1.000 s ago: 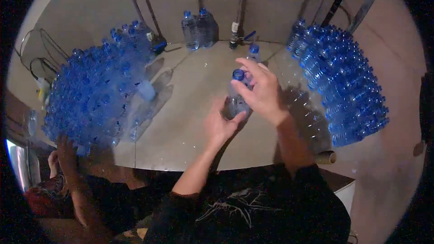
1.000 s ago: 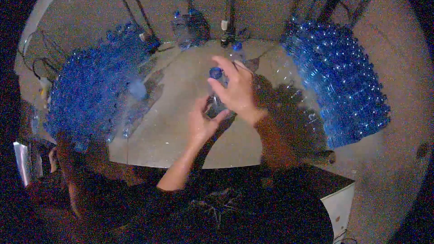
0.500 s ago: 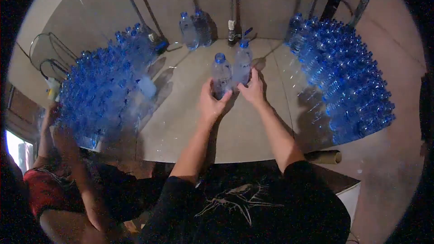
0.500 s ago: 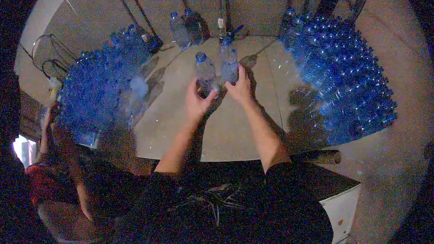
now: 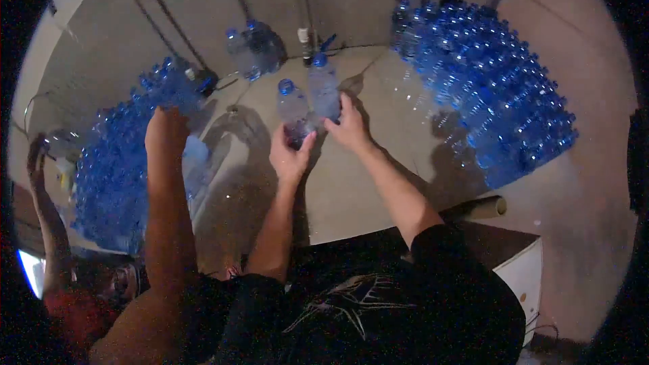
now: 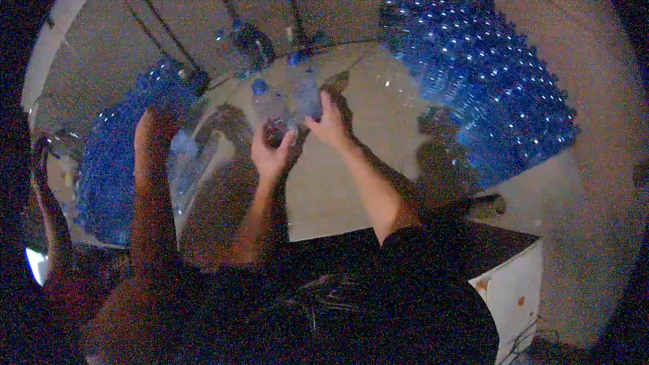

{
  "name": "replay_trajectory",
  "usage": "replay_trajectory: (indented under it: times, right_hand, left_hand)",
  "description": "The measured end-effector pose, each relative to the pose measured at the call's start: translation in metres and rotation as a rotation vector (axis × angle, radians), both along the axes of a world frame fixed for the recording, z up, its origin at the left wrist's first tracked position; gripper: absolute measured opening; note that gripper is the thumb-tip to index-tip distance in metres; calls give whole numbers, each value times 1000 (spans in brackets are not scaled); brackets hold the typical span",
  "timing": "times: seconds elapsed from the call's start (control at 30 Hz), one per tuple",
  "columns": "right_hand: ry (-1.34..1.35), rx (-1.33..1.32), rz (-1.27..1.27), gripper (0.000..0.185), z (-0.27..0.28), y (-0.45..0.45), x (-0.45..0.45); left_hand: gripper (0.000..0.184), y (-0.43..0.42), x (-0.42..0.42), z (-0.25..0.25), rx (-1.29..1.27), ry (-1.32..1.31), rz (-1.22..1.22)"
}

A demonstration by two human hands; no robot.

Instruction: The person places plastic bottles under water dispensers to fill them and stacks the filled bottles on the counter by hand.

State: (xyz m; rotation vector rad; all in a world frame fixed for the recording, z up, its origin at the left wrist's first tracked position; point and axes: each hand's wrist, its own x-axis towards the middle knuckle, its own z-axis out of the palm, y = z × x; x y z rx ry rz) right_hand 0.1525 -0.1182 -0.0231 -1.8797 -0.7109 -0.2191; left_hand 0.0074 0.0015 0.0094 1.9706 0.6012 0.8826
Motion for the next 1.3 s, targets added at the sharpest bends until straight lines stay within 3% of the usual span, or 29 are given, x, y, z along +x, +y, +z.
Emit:
replay_trajectory:
  times: [0.13, 0.27, 0.37, 0.57, 0.7, 0.9, 1.17, 1.3]
  right_hand:
    - [-45, -70, -49, 86, -7, 3, 3]
    - [-44, -33, -62, 90, -14, 5, 5]
    - [-8, -52, -60, 93, -1, 3, -1]
    - [-68, -89, -88, 89, -9, 4, -3]
    - [21, -88, -47, 82, -4, 2, -2]
    - [-29, -69, -50, 72, -8, 3, 1]
    - [86, -90, 4, 81, 5, 1, -1]
    - [-59, -89, -6, 81, -5, 3, 3]
  left_hand:
    - [72, 13, 19, -38, -26, -316, -81]
    - [66, 15, 19, -35, -83, -344, -204]
    - [66, 21, 17, -30, 83, -226, -178]
    - [67, 17, 7, -19, -170, -60, -184]
    - [71, 12, 0, -4, 11, 64, -93]
    - [72, 9, 0, -10, 51, -150, -63]
    - [73, 9, 5, -21, 138, -152, 12]
    - [72, 7, 0, -18, 206, -129, 57]
